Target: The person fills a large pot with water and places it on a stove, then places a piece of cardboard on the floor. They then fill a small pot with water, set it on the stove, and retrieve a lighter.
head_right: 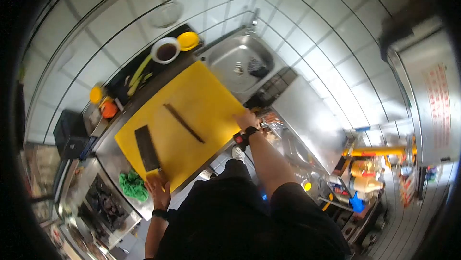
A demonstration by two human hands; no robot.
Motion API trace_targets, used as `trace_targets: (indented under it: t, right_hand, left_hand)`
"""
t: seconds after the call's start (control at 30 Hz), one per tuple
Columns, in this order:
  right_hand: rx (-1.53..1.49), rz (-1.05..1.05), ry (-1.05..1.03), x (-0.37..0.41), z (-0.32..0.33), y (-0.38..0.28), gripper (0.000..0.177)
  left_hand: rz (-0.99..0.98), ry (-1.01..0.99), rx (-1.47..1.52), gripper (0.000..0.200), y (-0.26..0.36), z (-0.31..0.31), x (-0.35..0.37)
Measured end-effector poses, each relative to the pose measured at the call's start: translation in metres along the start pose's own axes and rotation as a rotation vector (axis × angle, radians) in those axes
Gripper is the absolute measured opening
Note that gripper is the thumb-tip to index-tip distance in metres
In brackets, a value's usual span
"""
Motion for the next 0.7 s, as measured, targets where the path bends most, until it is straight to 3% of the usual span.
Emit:
trace_targets:
  t: [0.03,0.1,0.2,0.27,0.3,0.33,0.4,0.47,0.5,0.53,0.57,0.63,0.67,0.7]
  right_hand:
    - [-0.025,-0.029,0.015,-0.002,-0.001,0.015,0.077]
    - [-0.275,0.344,0.043,-0.003,-0.003,0.032,0.071]
    - [-0.372,0.426,0.127,0.021,0.005,0.069,0.064]
    - [-0.570,0.344,0.108,0.040,-0.002,0.107,0.062]
    - [-0.645,0.185,0.019,0.037,-0.016,0.142,0.062]
    - [-0.717,0.024,-0.071,0.035,-0.033,0.181,0.062]
    - [-0.822,-0.100,-0.142,0.005,-0.100,0.300,0.050]
    - [0.704,0.297,-0.134,-0.009,-0.148,0.399,0.051]
    - [0.259,-0.094,-0.149,0.027,-0.108,0.397,0.049]
    - [-0.189,-0.447,0.017,0.074,-0.062,0.387,0.048]
    - [-0.191,-0.456,0.005,0.074,-0.070,0.409,0.048]
    - [0.392,-0.514,-0.041,0.072,-0.086,0.468,0.056]
    - [0.396,-0.512,-0.052,0.074,-0.072,0.472,0.056]
    - [-0.079,-0.631,-0.001,0.076,-0.051,0.476,0.060]
  left_hand:
    - [0.009,-0.013,-0.015,0.083,-0.001,-0.003,0.000]
    - [-0.003,-0.035,-0.050,0.084,-0.001,-0.006,-0.004]
    - [-0.001,-0.056,-0.075,0.090,-0.002,-0.008,-0.010]
    - [0.018,-0.066,-0.035,0.097,-0.005,-0.008,-0.011]
    - [0.018,-0.057,-0.016,0.100,-0.008,-0.009,-0.012]
    - [0.020,-0.048,0.002,0.102,-0.010,-0.011,-0.011]
    - [0.085,-0.085,0.010,0.102,0.002,-0.005,-0.009]
    - [0.061,-0.072,-0.020,0.103,-0.015,-0.015,-0.016]
    - [0.071,-0.085,-0.025,0.104,-0.020,-0.018,-0.018]
    - [0.078,-0.100,-0.030,0.105,-0.025,-0.020,-0.022]
    - [0.063,-0.102,-0.043,0.105,-0.030,-0.022,-0.024]
    - [0.038,-0.112,-0.042,0.104,-0.031,-0.021,-0.028]
    - [0.014,-0.109,-0.032,0.103,-0.031,-0.022,-0.027]
    - [0.065,-0.137,-0.025,0.101,-0.027,-0.019,-0.030]
Point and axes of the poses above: each hand's wrist, its own x-axis away from the middle knuckle, its own z-axis out of the back of the hand, y = z × x, the point moved 4 cm from there along -x, towards the middle knuckle, and after that the axes turned 6 degrees about -y, right-handed, at the moved point
